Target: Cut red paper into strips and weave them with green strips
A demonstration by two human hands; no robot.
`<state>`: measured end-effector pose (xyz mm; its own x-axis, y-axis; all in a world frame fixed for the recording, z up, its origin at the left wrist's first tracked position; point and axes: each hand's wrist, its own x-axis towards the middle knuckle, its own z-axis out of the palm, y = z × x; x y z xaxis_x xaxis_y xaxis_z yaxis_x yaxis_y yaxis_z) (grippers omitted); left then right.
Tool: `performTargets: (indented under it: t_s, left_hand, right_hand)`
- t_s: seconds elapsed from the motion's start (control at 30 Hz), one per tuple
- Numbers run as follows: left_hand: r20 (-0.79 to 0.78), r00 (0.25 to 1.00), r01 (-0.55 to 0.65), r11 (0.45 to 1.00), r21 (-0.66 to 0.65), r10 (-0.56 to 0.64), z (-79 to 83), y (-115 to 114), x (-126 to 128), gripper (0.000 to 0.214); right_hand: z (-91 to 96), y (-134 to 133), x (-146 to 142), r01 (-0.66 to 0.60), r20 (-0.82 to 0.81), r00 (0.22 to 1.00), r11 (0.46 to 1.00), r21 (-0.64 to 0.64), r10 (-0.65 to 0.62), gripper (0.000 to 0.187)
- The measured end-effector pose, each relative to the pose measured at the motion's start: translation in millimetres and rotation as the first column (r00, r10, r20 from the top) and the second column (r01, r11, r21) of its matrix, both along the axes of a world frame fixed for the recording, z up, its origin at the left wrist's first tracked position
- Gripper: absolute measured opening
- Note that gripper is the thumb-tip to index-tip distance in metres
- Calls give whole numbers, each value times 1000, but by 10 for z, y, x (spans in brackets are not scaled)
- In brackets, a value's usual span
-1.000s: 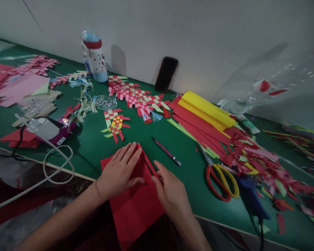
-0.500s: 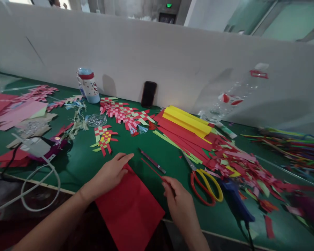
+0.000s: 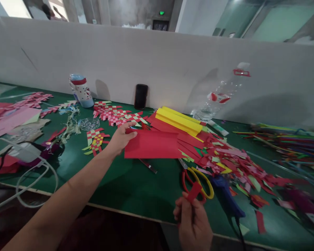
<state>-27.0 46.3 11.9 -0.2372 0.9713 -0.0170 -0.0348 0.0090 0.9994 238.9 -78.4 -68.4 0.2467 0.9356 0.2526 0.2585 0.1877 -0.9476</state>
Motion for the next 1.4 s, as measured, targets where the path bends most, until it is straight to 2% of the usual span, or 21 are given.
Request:
performTargets:
  t_s: [0.1, 0.2, 0.3, 0.37, 0.47, 0.6, 0.67, 0.7, 0.77, 0.87, 0.93, 1.0, 1.1, 1.2, 1.3, 1.4]
  left_hand:
    - [47, 995, 92, 995, -36, -90, -110, 237, 368, 46]
    - [52, 989, 143, 989, -44, -140, -231, 379, 832, 42]
    - [37, 974, 225, 974, -32, -223, -291, 417, 1217, 44]
    - [23, 963, 268, 963, -2, -268, -284, 379, 1328, 48]
    - [-7, 953, 303, 953, 28, -303, -242, 215, 1233, 47]
    - [-1, 936, 351, 936, -19, -351, -227, -204, 887, 39]
    - [37, 914, 405, 912, -59, -404, -252, -449, 765, 32]
    - [55, 907, 421, 904, -72, -418, -270, -561, 728, 32]
    - [81, 912, 409, 909, -82, -403, -310, -743, 690, 33]
    - [109, 940, 331, 940, -76, -322, -359, -891, 654, 31]
    - [126, 958, 268, 961, -75, -257, -372, -934, 609, 28]
    - [148, 966, 225, 971, -79, -212, -370, -967, 547, 26]
    - [190, 963, 213, 973, -88, -193, -363, -1025, 441, 28]
    - [233, 953, 221, 970, -98, -193, -380, -1086, 336, 35]
    - [260, 947, 221, 970, -101, -189, -413, -1137, 237, 39]
    - [270, 943, 228, 969, -98, -194, -433, -1183, 163, 39]
  right_hand:
    - [-118, -50, 20, -49, 118, 992, 989, 140, 32, 16]
    - [-150, -44, 38, -168, 287, 953, 959, 228, 99, 18]
    - [-104, -16, 36, -206, 337, 932, 961, 186, 135, 19]
    - [-59, 4, 26, -178, 287, 948, 978, 105, 141, 20]
    - [17, 41, 5, -150, 132, 979, 988, -35, 153, 27]
    - [129, 106, -68, -218, -31, 976, 957, -189, 216, 34]
    - [167, 139, -135, -265, -22, 963, 936, -233, 268, 33]
    - [176, 154, -175, -273, 33, 957, 933, -233, 288, 32]
    - [168, 180, -266, -259, 239, 925, 951, -168, 294, 28]
    - [122, 203, -415, -272, 558, 809, 959, 75, 186, 25]
    - [100, 203, -509, -324, 654, 747, 925, 198, 121, 26]
    - [102, 191, -586, -367, 682, 722, 901, 231, 119, 27]
    - [152, 155, -654, -410, 628, 741, 901, 141, 239, 27]
    - [221, 104, -680, -439, 467, 781, 896, -61, 414, 30]
    - [262, 55, -696, -468, 256, 814, 850, -242, 521, 35]
    - [265, 20, -726, -494, 119, 824, 806, -328, 554, 34]
